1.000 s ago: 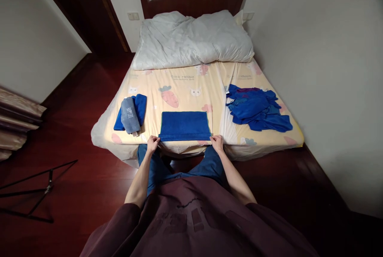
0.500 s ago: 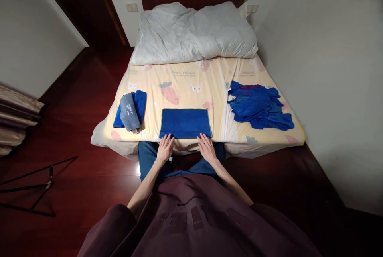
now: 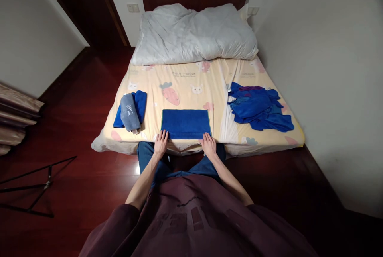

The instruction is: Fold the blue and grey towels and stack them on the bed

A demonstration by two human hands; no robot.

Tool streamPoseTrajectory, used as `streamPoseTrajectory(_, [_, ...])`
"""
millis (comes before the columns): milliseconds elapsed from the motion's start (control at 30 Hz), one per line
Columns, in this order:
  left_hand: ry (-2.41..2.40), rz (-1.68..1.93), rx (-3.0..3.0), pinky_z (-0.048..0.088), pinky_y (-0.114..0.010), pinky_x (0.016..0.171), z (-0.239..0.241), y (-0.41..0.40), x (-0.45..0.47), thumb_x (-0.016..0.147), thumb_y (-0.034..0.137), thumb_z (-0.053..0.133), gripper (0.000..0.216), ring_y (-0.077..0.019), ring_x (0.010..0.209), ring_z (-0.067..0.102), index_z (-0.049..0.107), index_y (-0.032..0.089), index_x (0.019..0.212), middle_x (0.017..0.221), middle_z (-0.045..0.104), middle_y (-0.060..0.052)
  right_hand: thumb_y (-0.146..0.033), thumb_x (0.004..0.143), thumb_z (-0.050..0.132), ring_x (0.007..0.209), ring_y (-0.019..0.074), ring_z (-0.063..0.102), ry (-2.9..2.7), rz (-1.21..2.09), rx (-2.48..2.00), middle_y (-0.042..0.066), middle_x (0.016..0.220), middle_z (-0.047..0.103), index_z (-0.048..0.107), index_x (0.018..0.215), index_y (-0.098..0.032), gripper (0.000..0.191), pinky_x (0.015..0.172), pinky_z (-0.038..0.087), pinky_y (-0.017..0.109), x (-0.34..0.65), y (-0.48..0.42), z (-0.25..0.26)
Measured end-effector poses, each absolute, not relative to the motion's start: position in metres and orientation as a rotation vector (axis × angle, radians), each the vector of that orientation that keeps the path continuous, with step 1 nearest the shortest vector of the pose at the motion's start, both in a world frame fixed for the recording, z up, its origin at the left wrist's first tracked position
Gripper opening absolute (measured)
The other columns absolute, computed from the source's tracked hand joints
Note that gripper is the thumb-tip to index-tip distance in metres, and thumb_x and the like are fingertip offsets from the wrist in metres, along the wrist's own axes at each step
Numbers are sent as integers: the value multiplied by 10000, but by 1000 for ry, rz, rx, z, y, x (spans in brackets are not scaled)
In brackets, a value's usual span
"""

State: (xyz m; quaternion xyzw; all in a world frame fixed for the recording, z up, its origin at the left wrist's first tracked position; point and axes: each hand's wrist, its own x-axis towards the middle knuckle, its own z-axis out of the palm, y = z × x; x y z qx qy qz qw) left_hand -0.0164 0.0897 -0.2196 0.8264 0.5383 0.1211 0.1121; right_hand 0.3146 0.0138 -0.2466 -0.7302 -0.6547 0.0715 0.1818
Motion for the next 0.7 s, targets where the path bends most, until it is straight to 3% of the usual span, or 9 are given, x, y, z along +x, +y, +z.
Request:
streamPoseTrajectory(167, [1606, 410, 2363, 278, -579, 1264, -218, 99, -13, 924, 79, 350, 653, -322, 1546, 363, 478, 131, 1563, 1598, 464, -212, -102, 866, 512, 1423, 338, 523, -1778, 272, -2013, 217, 1469, 600, 590, 1471, -88, 611, 1154, 393, 540, 327, 34, -244])
streamPoseTrajectory(333, [1572, 381, 2358, 323, -572, 1238, -213, 112, -16, 895, 54, 342, 648, -319, 1488, 456, 546, 138, 1504, 1523, 556, -212, -84, 881, 468, 1358, 304, 574, -1702, 306, -2022, 176, 1315, 720, 715, 1320, -157, 509, 1109, 424, 505, 335, 51, -238])
streamPoseTrajectory(500, [1504, 348, 2395, 335, -537, 1245, -213, 106, -35, 847, 44, 408, 655, -306, 1482, 467, 579, 141, 1472, 1540, 544, -192, -98, 875, 473, 1327, 300, 601, -1729, 341, -2025, 148, 1330, 719, 763, 1213, -167, 451, 1096, 453, 475, 347, 32, -236])
streamPoseTrajectory(700, [1477, 566, 2215, 403, -457, 1224, -222, 97, -56, 791, 34, 437, 639, -248, 1400, 546, 653, 191, 1372, 1460, 632, -106, -48, 773, 475, 1215, 269, 645, -1565, 404, -1862, 115, 1237, 752, 767, 1224, -185, 554, 1109, 497, 473, 362, 7, -243])
